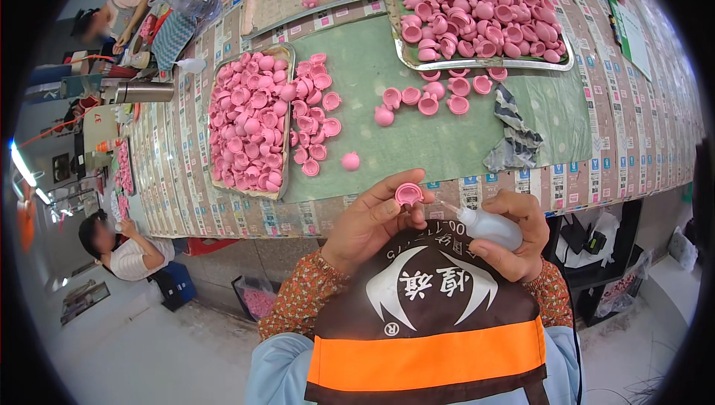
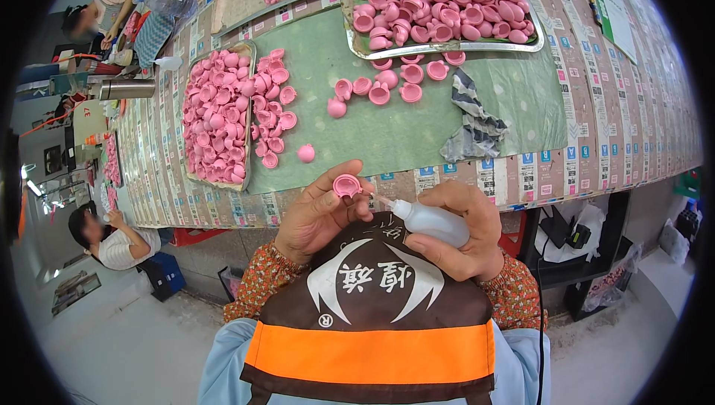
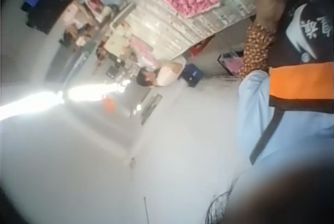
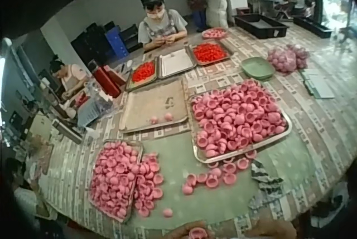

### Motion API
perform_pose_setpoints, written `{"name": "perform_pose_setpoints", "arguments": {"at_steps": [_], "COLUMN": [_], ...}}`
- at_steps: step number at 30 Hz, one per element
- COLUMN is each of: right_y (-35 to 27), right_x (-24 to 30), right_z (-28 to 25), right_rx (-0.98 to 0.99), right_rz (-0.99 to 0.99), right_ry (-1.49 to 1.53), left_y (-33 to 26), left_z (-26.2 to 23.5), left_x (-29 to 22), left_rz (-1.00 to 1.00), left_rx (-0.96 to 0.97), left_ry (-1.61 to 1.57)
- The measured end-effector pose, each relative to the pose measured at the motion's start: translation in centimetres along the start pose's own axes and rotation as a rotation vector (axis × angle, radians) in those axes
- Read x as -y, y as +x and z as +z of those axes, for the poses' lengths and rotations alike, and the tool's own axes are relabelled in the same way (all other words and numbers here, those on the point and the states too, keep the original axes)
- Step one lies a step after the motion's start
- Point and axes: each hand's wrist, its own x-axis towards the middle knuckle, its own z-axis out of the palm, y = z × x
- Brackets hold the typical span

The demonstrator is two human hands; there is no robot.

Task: Assembling small pink ceramic vessels by applying slip from a bottle and inserting white inner components.

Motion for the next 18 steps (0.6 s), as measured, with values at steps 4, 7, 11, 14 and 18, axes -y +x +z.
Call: {"name": "perform_pose_setpoints", "arguments": {"at_steps": [4,7,11,14,18], "right_y": [-0.3,-0.5,-0.9,-1.1,-1.3], "right_x": [0.2,0.2,0.5,0.3,0.3], "right_z": [0.0,0.1,0.0,-0.1,-0.1], "right_rx": [-0.018,-0.046,-0.068,-0.075,-0.079], "right_rz": [0.046,0.058,0.107,0.107,0.121], "right_ry": [0.059,0.084,0.14,0.141,0.116], "left_y": [0.7,1.0,1.4,1.5,1.7], "left_z": [-0.2,-0.1,0.0,0.0,0.1], "left_x": [0.0,0.2,0.4,0.6,1.0], "left_rz": [-0.04,-0.046,-0.066,-0.097,-0.108], "left_rx": [0.062,0.083,0.115,0.123,0.126], "left_ry": [-0.042,-0.083,-0.092,-0.132,-0.117]}}
